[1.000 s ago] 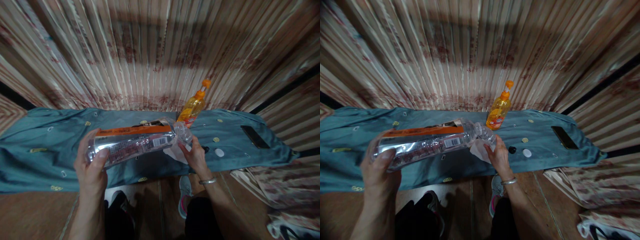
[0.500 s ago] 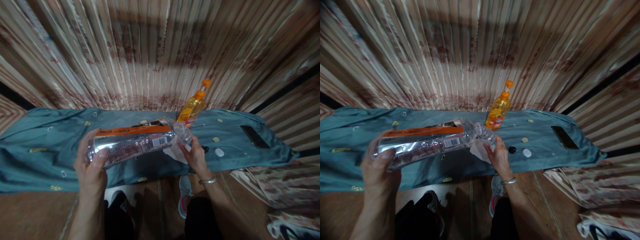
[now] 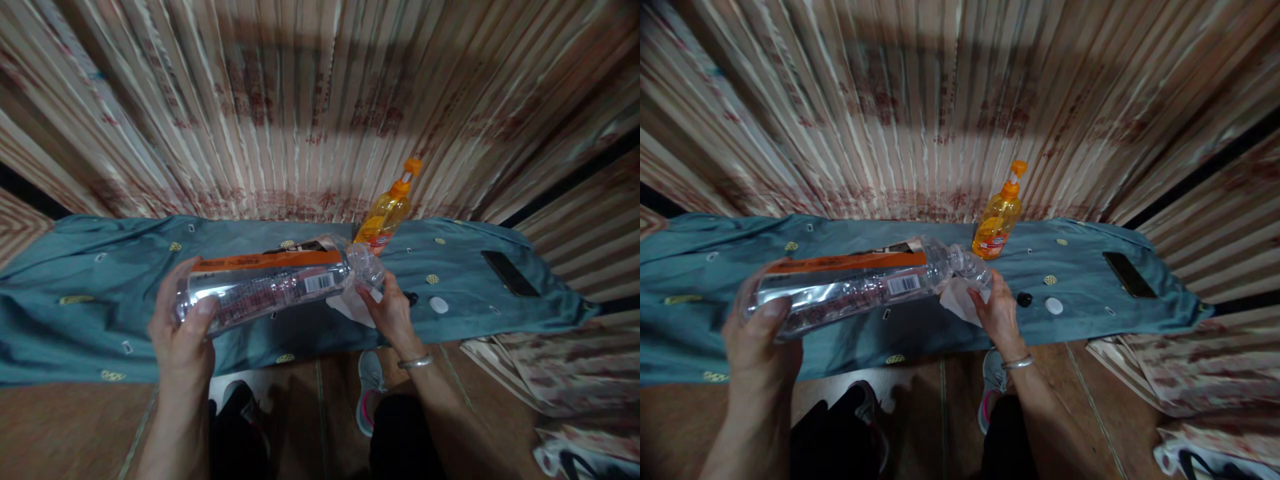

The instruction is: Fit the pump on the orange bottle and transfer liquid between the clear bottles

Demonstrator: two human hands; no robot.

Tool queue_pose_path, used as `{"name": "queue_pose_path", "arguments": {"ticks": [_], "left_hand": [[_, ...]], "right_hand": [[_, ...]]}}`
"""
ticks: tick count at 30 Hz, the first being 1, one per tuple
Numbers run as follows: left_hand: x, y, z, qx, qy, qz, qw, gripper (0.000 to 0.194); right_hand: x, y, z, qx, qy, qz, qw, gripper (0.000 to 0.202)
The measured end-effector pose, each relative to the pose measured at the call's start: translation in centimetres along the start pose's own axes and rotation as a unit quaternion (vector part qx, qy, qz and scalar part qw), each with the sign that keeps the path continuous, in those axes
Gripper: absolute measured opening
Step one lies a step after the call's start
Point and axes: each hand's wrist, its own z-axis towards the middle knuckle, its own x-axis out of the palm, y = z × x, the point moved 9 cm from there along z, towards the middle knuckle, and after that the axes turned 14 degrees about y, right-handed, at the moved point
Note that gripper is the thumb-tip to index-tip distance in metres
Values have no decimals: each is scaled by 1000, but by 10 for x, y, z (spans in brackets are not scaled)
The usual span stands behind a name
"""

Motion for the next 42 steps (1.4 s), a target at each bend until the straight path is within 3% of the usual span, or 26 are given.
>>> {"name": "queue_pose_path", "arguments": {"ticks": [16,31,42], "left_hand": [[1,-2,0,28,27,51,998,49],[-1,-1,-2,-9,-2,24,1000,53],[-2,-3,-1,-1,1,36,999,50]], "right_hand": [[1,-1,0,0,1,-5,1000,66],[2,-4,-1,8,-4,-7,1000,66],[1,-2,-1,9,2,5,1000,67]]}}
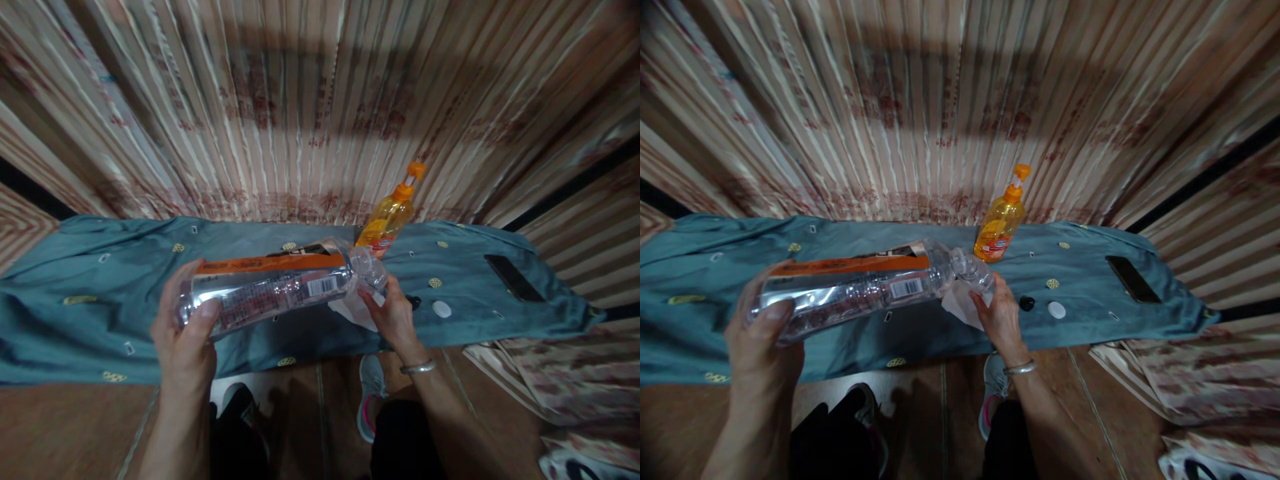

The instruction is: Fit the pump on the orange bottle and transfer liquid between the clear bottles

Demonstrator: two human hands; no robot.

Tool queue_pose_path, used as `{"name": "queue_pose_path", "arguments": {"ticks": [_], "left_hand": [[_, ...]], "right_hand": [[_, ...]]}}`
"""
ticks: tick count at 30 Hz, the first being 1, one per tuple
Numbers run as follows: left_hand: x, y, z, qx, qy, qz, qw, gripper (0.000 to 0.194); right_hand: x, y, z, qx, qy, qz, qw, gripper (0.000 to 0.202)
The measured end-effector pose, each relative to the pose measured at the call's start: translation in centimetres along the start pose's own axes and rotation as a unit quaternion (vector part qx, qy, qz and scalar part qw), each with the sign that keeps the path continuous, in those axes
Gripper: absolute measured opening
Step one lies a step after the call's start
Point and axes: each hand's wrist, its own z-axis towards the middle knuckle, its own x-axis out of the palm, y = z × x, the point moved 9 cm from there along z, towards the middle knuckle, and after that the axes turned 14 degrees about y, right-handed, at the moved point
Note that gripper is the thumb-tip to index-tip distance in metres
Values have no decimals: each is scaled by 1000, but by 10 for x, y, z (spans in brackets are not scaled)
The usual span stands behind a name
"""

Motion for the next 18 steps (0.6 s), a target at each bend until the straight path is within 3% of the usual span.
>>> {"name": "queue_pose_path", "arguments": {"ticks": [18], "left_hand": [[1,1,0,18,10,14,1000,52]], "right_hand": [[0,0,1,2,8,-12,1000,64]]}}
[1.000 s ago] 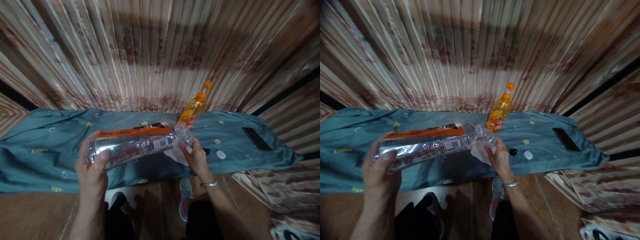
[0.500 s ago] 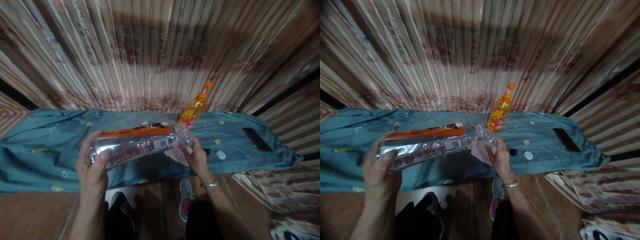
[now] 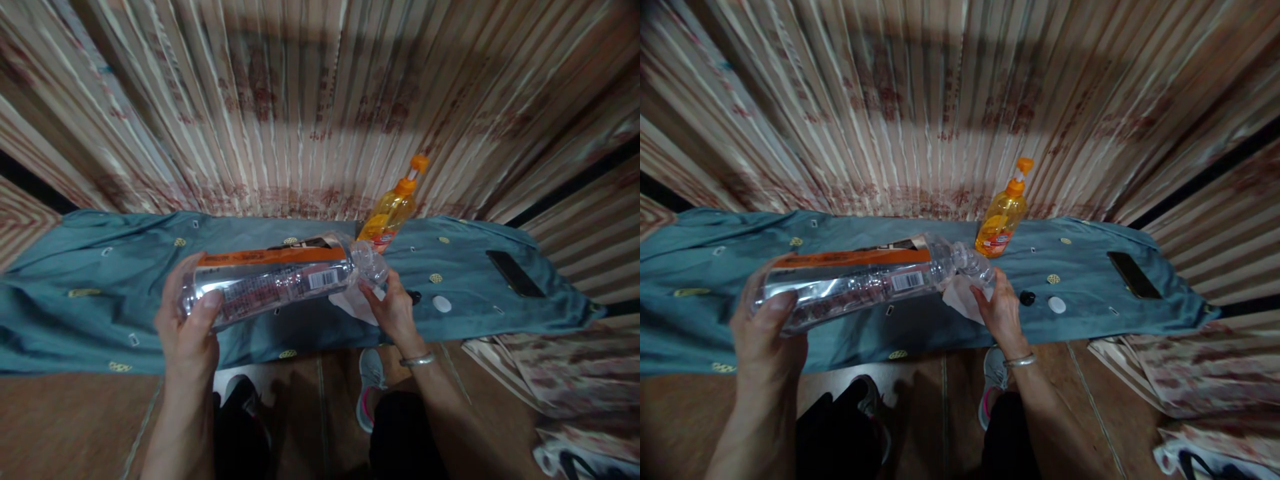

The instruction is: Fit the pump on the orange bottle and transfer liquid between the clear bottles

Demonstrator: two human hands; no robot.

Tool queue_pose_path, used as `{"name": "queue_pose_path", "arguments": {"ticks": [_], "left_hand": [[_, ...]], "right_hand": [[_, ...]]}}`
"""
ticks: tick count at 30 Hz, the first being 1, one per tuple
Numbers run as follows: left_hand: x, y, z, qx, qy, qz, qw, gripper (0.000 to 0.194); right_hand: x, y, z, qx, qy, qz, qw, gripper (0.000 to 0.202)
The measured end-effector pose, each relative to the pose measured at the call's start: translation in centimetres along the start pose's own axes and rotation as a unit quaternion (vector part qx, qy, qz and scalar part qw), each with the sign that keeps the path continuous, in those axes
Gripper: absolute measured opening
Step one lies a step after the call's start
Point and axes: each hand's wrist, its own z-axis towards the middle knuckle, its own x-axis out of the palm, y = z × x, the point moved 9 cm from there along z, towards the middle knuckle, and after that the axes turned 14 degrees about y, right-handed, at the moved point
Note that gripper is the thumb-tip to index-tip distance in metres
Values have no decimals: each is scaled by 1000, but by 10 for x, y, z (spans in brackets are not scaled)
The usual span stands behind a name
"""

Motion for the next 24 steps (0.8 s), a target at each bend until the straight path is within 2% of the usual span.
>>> {"name": "queue_pose_path", "arguments": {"ticks": [6,16,24], "left_hand": [[1,-2,-1,15,19,72,997,54],[0,0,-2,-1,4,4,1000,51],[-1,1,-1,3,9,6,1000,53]], "right_hand": [[0,1,0,1,2,-2,1000,62],[-1,1,0,-1,0,2,1000,65],[-1,2,-1,-5,-9,-1,1000,65]]}}
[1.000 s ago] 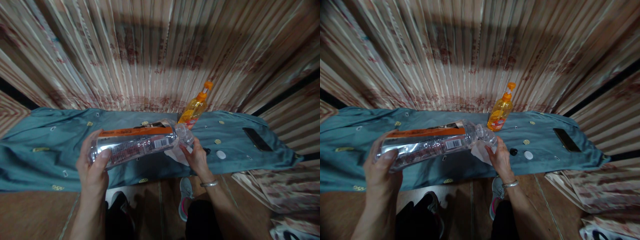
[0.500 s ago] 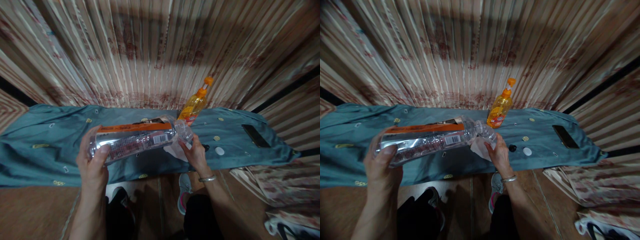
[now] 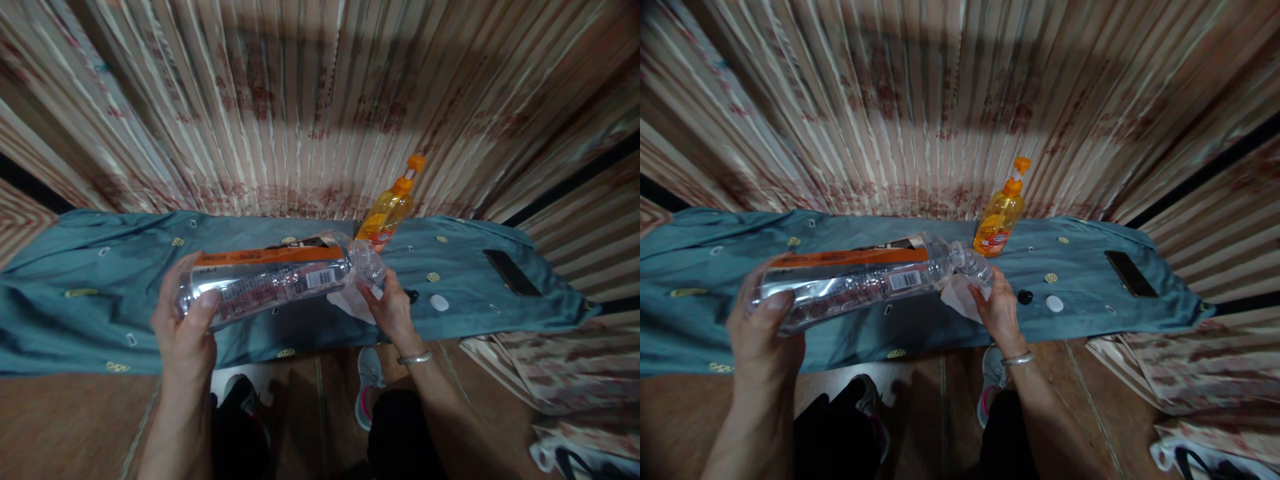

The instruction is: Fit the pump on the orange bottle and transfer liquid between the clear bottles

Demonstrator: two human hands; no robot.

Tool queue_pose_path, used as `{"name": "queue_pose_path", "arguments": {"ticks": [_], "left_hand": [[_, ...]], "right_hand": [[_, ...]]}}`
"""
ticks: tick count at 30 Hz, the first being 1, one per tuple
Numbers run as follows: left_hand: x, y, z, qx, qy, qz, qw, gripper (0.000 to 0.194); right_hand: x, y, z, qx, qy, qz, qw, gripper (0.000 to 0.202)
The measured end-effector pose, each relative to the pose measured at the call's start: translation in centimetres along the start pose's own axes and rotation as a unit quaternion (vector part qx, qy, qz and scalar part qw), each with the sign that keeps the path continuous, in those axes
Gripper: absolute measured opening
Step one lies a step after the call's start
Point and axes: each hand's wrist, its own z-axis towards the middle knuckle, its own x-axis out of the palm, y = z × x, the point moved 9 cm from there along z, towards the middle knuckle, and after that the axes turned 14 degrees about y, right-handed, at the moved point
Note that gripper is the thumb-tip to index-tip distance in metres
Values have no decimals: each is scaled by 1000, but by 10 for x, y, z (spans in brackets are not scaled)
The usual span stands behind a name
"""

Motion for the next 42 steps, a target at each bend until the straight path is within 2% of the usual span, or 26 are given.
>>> {"name": "queue_pose_path", "arguments": {"ticks": [22,32,42], "left_hand": [[0,-1,1,-4,-18,-45,999,49],[0,0,-1,-24,-19,-34,999,51],[0,2,0,-14,-8,-14,1000,51]], "right_hand": [[1,0,0,-4,3,0,1000,66],[1,-1,0,-1,2,-5,1000,66],[1,-1,1,0,5,0,1000,62]]}}
